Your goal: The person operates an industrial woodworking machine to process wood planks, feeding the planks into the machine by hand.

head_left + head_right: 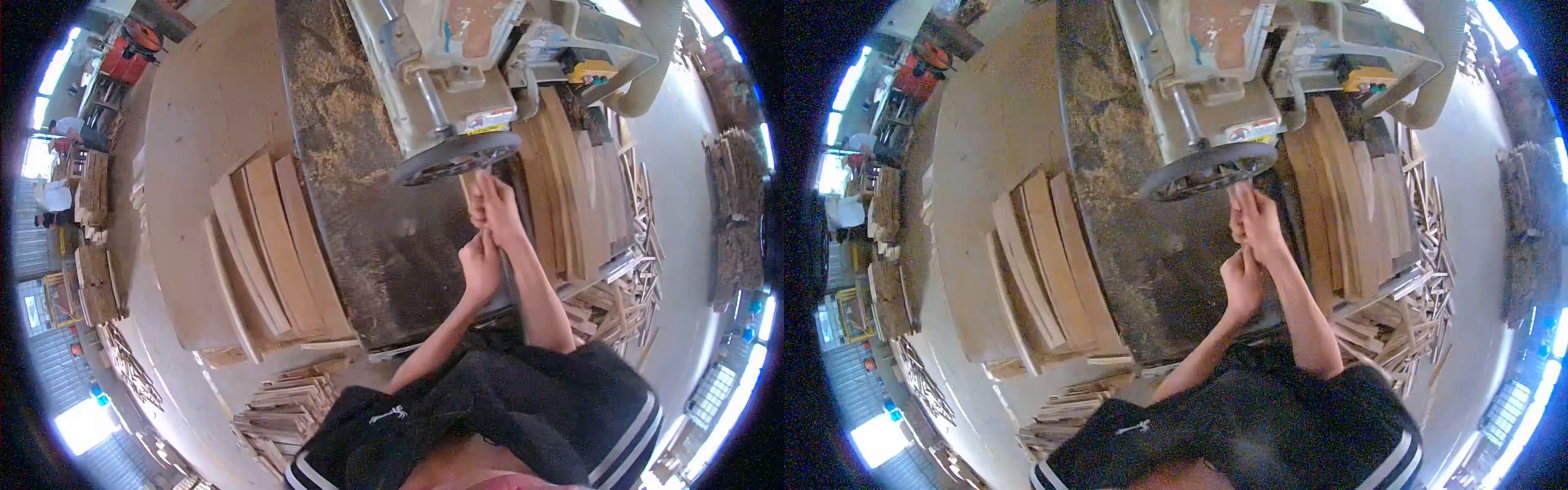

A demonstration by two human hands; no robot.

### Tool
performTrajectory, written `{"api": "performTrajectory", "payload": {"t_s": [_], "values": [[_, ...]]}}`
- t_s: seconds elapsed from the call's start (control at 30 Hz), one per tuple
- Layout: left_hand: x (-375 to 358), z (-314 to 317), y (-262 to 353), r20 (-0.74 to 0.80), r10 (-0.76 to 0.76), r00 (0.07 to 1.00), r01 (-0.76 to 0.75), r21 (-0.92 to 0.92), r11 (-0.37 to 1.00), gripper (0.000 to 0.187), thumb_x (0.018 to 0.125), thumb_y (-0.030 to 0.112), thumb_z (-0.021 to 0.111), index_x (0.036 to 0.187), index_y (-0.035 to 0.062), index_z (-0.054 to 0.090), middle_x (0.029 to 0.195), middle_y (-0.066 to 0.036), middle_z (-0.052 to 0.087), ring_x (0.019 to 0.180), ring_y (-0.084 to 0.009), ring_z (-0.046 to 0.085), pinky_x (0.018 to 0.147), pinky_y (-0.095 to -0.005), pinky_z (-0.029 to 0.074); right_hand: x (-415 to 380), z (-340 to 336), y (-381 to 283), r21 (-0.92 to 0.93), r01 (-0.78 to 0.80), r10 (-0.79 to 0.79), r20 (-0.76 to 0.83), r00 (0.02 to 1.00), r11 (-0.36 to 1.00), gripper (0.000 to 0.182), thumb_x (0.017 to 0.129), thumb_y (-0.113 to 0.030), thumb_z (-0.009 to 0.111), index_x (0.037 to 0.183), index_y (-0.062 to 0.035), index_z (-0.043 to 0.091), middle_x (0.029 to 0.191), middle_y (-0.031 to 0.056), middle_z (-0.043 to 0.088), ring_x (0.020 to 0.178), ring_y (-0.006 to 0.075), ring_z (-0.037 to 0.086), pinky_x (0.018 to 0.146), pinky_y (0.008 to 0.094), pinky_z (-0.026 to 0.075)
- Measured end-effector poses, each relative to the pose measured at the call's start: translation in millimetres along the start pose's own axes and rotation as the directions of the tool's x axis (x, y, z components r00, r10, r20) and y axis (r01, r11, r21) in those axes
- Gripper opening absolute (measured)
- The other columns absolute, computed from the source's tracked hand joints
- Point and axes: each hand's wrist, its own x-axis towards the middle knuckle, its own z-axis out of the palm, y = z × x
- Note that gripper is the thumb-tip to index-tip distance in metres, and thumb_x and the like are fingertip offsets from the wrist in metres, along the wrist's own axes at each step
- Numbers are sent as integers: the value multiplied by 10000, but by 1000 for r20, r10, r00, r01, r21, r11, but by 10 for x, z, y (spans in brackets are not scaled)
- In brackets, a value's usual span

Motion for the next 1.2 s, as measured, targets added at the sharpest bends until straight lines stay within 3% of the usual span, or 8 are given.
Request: {"api": "performTrajectory", "payload": {"t_s": [0.2,0.33,0.4,0.5,0.57,0.7,0.83,1.2], "values": [[-236,-658,680,-362,-197,911,86,-301,950,437,1103,219,483,749,-26,559,639,0,523,630,-46,438,535,-301,365,-402,927,-232,-99,-175,199,366,909,980,311,1089,-320,507,869,-101,527,583,-33,446,438,65,372,377,262,255],[-245,-84,1010,-121,227,966,-217,95,972,383,1072,142,472,734,-21,551,595,-177,548,505,-314,541,524,-443,399,-765,380,-1081,-77,-67,80,170,982,995,392,1080,-432,529,833,-129,508,592,-70,440,440,39,365,381,224,254],[-145,324,635,-34,91,995,-86,132,988,350,1046,156,516,761,-36,582,706,-298,573,675,-518,568,557,-496,439,-553,-34,-858,-81,-79,88,110,990,994,394,1078,-443,531,837,-132,520,593,-75,435,443,35,365,384,218,252],[-104,69,-151,-43,-175,984,180,142,973,359,1039,176,514,791,-66,606,720,-279,592,617,-320,618,581,-442,461,203,-396,392,114,-237,251,-120,961,965,362,1051,-436,579,837,-147,540,595,-95,404,450,36,376,379,215,264],[-374,-210,-458,-288,-302,909,333,61,941,335,1030,147,492,812,-73,622,664,-124,596,694,-121,527,607,-381,477,223,-8,931,123,-508,463,273,843,852,263,1027,-365,625,895,-139,612,620,-95,418,453,50,388,385,237,305],[-408,-988,645,-461,146,875,-178,-26,984,513,1102,355,497,757,-24,523,670,-4,549,665,-76,462,530,-327,369,-942,1407,-562,-200,157,-17,567,824,967,401,1122,-265,454,774,-66,446,623,-34,427,540,45,397,471,252,344],[-771,-1114,514,-363,111,925,-230,-303,925,488,1088,398,527,784,17,551,683,-4,555,626,-75,521,506,-277,389,-1351,1335,-439,-119,411,-298,513,805,904,379,1123,-255,453,811,-43,482,659,-29,464,557,38,430,488,235,362],[-484,-254,310,133,-100,986,149,-442,885,439,1128,294,427,758,67,490,560,0,484,404,-54,420,366,-245,310,-854,170,-157,144,206,-225,133,965,968,341,1096,-340,521,904,-60,546,649,-47,441,502,37,360,447,232,302]]}}
